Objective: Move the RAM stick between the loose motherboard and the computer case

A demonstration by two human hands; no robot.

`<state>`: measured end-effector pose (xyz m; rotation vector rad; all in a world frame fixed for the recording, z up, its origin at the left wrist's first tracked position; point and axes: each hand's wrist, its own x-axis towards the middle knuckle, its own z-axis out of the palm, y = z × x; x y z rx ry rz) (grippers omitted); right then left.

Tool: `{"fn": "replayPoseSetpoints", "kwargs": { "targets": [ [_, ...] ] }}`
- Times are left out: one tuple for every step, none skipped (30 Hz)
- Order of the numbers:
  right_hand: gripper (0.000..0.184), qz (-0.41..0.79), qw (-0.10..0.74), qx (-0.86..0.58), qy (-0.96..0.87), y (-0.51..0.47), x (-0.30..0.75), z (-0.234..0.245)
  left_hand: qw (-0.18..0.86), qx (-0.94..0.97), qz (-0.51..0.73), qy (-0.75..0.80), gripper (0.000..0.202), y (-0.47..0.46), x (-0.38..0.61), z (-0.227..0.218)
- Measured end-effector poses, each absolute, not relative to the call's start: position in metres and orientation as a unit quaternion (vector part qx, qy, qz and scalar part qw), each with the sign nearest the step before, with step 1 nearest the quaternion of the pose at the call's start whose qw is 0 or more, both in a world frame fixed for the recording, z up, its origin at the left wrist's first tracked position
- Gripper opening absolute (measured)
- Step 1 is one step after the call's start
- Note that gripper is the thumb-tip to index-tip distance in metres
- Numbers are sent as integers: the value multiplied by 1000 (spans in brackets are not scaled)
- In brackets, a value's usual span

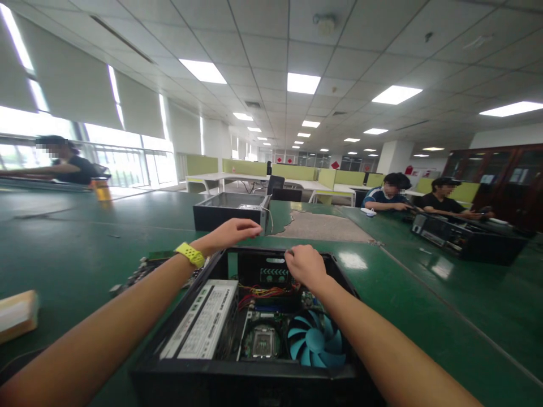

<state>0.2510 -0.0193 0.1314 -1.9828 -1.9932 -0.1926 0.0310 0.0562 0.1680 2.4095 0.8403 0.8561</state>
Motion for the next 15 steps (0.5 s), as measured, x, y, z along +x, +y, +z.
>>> {"fn": "replayPoseSetpoints", "kwargs": {
  "targets": [
    [45, -73, 213, -684, -694, -24, 246, 142, 206, 849, 352, 335, 47, 64, 16, 164],
    [48, -72, 263, -668, -693, -31, 240, 152, 187, 828, 381, 366, 46, 70, 0, 157],
    [50, -65, 307, -644, -698, -39, 232, 162, 164, 807, 403, 399, 47, 77, -16, 149],
    [51, -53, 345, -611, -711, -49, 223, 171, 139, 787, 417, 434, 48, 82, -33, 138],
    [53, -41, 374, -568, -732, -61, 212, 178, 112, 762, 426, 476, 50, 86, -49, 127],
    [53, -30, 393, -515, -761, -74, 199, 183, 85, 733, 428, 523, 52, 89, -65, 114],
    [52, -26, 402, -455, -794, -87, 186, 185, 67, 713, 412, 564, 54, 91, -81, 101],
    [48, -34, 398, -388, -831, -100, 172, 185, 50, 699, 387, 599, 56, 92, -95, 87],
    [42, -57, 385, -321, -864, -112, 157, 182, 36, 692, 352, 629, 58, 93, -109, 74],
    [35, -95, 362, -258, -891, -122, 142, 176, 21, 689, 311, 655, 61, 93, -120, 60],
    [28, -142, 330, -202, -911, -130, 128, 167, 6, 684, 270, 677, 63, 92, -130, 47],
    [23, -189, 293, -154, -924, -135, 114, 156, -9, 686, 234, 689, 64, 92, -139, 35],
    [19, -232, 251, -113, -933, -138, 103, 143, -20, 689, 207, 694, 65, 91, -145, 23],
    [16, -269, 208, -80, -937, -138, 93, 130, -24, 692, 183, 698, 66, 91, -150, 12],
    [13, -297, 170, -57, -938, -138, 85, 117, -24, 696, 171, 697, 67, 90, -153, 2]
  ]
}}
